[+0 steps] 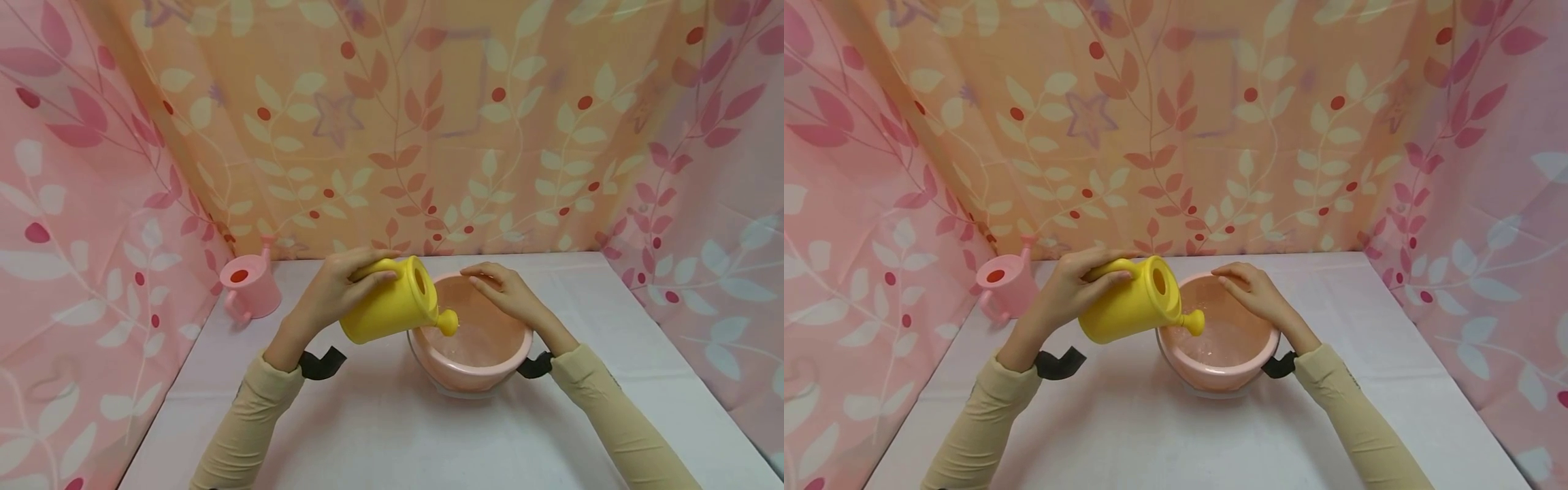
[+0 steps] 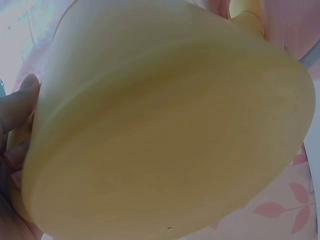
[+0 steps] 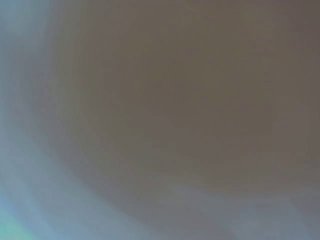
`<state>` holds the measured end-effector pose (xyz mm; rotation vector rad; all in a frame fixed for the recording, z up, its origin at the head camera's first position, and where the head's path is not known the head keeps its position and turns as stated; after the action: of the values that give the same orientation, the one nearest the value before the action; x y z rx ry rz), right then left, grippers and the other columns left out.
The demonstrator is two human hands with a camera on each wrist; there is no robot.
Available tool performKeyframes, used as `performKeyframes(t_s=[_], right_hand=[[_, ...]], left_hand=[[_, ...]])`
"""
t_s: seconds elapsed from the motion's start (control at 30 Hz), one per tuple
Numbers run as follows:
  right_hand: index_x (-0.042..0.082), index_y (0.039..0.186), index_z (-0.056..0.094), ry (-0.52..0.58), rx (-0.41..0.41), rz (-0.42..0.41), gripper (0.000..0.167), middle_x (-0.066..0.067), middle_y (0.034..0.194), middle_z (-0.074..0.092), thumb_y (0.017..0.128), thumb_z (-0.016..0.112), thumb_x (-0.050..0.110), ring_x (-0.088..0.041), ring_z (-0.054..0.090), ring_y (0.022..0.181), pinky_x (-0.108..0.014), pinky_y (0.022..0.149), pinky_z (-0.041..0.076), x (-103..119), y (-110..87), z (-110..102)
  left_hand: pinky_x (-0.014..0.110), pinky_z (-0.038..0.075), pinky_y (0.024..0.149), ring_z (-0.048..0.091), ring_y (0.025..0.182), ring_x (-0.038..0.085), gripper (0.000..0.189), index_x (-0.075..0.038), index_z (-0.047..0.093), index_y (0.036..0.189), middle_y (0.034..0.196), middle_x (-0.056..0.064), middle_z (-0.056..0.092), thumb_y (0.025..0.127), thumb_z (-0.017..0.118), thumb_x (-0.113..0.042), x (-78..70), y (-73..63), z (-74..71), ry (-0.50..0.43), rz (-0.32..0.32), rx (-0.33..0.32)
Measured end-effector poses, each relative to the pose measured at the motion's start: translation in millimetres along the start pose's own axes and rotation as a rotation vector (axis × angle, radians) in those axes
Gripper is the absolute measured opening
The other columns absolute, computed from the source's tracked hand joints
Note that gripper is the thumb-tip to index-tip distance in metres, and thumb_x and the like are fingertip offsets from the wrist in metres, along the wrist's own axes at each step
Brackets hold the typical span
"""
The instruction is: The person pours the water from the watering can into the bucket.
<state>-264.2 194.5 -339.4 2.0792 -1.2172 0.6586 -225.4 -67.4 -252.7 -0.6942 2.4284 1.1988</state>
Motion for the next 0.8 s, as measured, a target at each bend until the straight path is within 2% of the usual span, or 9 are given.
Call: performKeyframes(t_s=[0.5,0.8], right_hand=[[0.004,0.12,0.058,0.002,0.004,0.016,0.032,-0.012,0.12,0.059,0.095,0.054,0.023,-0.028,0.049,0.118,-0.049,0.1,0.038,-1.0,0.3,-0.2],[0.004,0.119,0.059,0.0,0.003,-0.004,0.032,-0.013,0.119,0.059,0.095,0.054,0.023,-0.028,0.05,0.117,-0.049,0.099,0.039,-1.0,0.3,0.0]], left_hand=[[0.023,0.05,0.079,0.059,0.085,0.006,0.034,-0.014,0.065,0.116,0.1,-0.006,0.065,0.083,0.069,-0.02,1.1,-0.2,-1.1,-0.003,0.016,-0.002],[0.023,0.049,0.082,0.06,0.089,0.005,0.032,-0.014,0.065,0.114,0.104,-0.005,0.066,0.083,0.069,-0.02,1.4,-0.2,-1.2,0.0,0.016,0.002]])
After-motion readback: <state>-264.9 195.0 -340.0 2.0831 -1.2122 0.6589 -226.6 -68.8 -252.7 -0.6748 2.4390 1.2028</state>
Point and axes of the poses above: each hand's wrist, its own y-axis towards the middle knuckle, its own z-axis out of the palm, x = y × z, the point moved 6 cm from there along y, towards the middle knuckle
